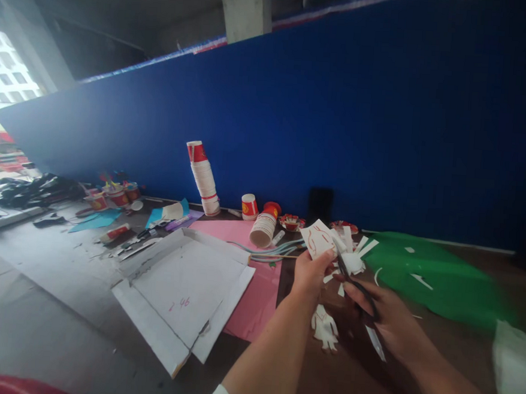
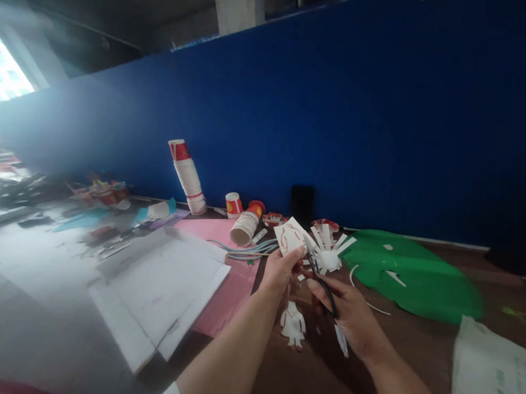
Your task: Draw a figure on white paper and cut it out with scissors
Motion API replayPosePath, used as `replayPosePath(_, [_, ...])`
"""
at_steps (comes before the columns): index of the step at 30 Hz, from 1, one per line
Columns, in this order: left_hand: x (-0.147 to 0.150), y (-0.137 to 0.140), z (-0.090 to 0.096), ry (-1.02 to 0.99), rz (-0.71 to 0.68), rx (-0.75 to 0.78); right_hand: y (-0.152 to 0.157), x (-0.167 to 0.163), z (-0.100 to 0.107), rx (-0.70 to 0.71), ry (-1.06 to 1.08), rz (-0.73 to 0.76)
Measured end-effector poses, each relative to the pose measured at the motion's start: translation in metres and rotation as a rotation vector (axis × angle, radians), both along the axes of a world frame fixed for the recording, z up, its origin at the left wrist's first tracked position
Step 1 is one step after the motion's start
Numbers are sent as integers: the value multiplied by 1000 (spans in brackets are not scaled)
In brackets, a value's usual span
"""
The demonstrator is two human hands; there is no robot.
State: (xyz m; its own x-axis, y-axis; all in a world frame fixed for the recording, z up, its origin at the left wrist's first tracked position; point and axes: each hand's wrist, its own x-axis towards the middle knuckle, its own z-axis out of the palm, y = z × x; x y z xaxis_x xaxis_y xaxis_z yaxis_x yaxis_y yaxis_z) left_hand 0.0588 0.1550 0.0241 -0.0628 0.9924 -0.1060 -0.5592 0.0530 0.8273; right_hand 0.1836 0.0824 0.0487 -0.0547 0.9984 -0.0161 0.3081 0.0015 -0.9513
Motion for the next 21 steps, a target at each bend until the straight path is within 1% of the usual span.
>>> replayPosePath(7, [1, 5, -5, -30, -6, 26, 0, 3, -5, 11, -42, 31])
replayPosePath(14, [0, 4, -5, -17, -1, 6, 0, 2, -2, 27, -30, 43])
replayPosePath(21, [1, 6, -9, -38, 4, 41, 0, -1, 1, 13, -15, 28])
